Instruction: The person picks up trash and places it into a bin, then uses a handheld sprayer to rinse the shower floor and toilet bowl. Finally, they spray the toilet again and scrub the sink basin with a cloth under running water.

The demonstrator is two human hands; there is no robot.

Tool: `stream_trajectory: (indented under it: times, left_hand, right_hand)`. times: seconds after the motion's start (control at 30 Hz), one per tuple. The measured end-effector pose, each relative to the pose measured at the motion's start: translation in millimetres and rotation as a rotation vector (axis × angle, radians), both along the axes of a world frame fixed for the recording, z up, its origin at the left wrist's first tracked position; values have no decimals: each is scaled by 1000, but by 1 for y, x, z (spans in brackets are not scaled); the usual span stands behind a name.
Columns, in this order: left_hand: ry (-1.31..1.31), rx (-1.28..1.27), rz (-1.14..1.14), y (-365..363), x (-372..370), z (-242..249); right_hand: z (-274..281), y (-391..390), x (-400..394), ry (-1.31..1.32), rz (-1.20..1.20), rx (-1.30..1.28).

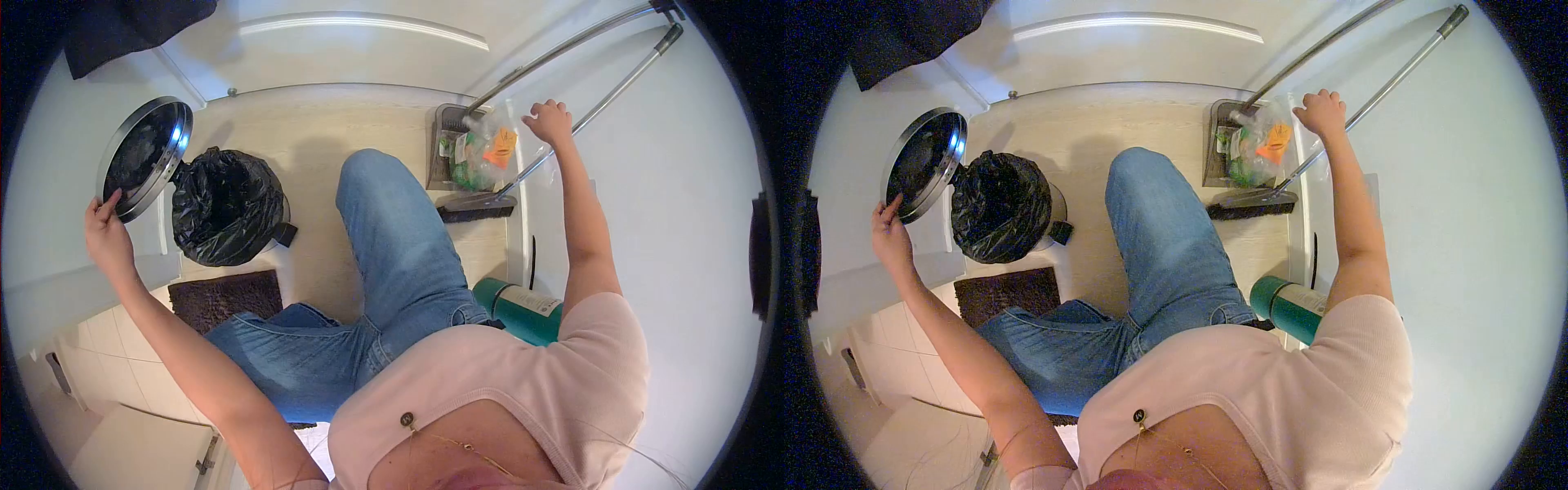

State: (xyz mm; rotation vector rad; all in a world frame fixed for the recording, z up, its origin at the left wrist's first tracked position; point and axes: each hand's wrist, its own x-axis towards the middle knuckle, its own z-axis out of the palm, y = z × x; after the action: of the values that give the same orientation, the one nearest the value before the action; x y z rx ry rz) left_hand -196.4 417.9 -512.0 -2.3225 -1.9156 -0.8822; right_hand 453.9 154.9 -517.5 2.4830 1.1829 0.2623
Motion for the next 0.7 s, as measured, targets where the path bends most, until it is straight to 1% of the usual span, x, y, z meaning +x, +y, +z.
stream_trajectory:
  times: [0.07,0.17,0.27,0.37,0.4,0.5,0.57,0.63,0.7]
  left_hand:
    - [3,14,3,1,1,1]
    - [-12,31,7,2,-1,-1]
    - [-1,10,31,-1,2,2]
    - [2,-19,50,-1,4,3]
    - [-11,-14,36,1,2,1]
    - [-23,-14,2,-2,1,6]
    - [-8,-16,-8,-2,-1,3]
    - [7,-3,-16,8,-6,-5]
    - [-1,-14,-14,11,-7,-5]
  right_hand:
    - [12,0,-5,72,-36,-62]
    - [16,-3,1,174,-41,-54]
    - [30,2,-36,-11,25,-68]
    - [5,13,-48,-7,-36,-138]
    - [-20,14,-28,101,-90,-158]
    - [-32,4,-2,251,59,53]
    - [-9,3,11,398,125,107]
    - [22,0,22,595,89,84]
    - [43,0,38,643,44,15]
